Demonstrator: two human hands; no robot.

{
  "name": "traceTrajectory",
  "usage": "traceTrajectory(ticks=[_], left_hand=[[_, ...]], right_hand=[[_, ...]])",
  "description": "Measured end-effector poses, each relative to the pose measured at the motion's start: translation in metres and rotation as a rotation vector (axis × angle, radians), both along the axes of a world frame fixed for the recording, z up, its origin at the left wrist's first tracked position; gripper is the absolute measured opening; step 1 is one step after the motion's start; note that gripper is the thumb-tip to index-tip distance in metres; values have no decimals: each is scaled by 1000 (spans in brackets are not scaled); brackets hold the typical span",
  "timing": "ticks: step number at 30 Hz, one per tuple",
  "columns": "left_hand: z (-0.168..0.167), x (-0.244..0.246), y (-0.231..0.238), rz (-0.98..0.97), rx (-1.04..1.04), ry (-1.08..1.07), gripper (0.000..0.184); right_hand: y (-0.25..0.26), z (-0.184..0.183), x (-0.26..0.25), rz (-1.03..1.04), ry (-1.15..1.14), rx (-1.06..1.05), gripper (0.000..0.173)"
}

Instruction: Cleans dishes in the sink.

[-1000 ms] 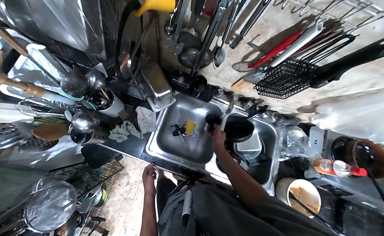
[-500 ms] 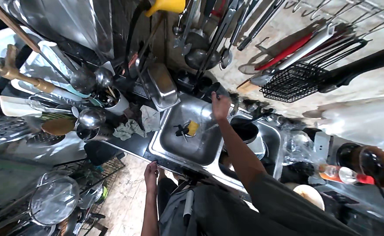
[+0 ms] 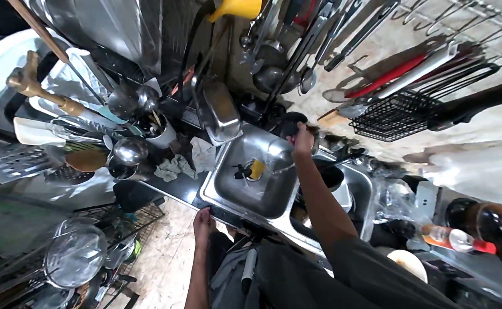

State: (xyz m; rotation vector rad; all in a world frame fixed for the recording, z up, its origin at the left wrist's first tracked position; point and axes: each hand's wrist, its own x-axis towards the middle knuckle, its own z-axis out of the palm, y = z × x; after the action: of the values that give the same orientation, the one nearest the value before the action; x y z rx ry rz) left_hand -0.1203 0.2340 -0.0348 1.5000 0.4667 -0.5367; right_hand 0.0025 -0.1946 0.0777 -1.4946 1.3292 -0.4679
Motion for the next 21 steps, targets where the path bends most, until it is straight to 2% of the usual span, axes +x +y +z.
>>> traceTrajectory(ticks=[1, 2, 3, 4, 6, 8, 10, 13, 16, 21], left_hand=[[1, 3, -1, -5, -5, 0, 26], [3, 6, -3, -10, -6, -6, 25], [5, 10, -3, -22, -4, -13, 25], [6, 13, -3, -38, 0, -24, 25], [9, 19, -3, -82, 13, -61, 25], [8, 25, -5, -156, 54, -117, 26], [8, 33, -9, -272, 110, -190, 29], [24, 50, -24, -421, 200, -281, 31], [39, 71, -39, -480, 245, -321, 34], [40, 93, -45, -238, 278, -396, 36]], right_hand=[[7, -5, -10, -11, -54, 78, 54], [15, -10, -22, 29, -2, 58, 59], [25, -11, -36, 147, 122, -52, 67], [34, -14, -48, 307, 240, -247, 69], [46, -23, -64, 599, 449, -503, 60], [55, -37, -71, 839, 672, -586, 47], [61, -55, -76, 1029, 794, -610, 39], [81, -63, -79, 1238, 788, -675, 37], [123, -46, -71, 1377, 702, -811, 34], [202, -14, -15, 1666, 619, -964, 24]])
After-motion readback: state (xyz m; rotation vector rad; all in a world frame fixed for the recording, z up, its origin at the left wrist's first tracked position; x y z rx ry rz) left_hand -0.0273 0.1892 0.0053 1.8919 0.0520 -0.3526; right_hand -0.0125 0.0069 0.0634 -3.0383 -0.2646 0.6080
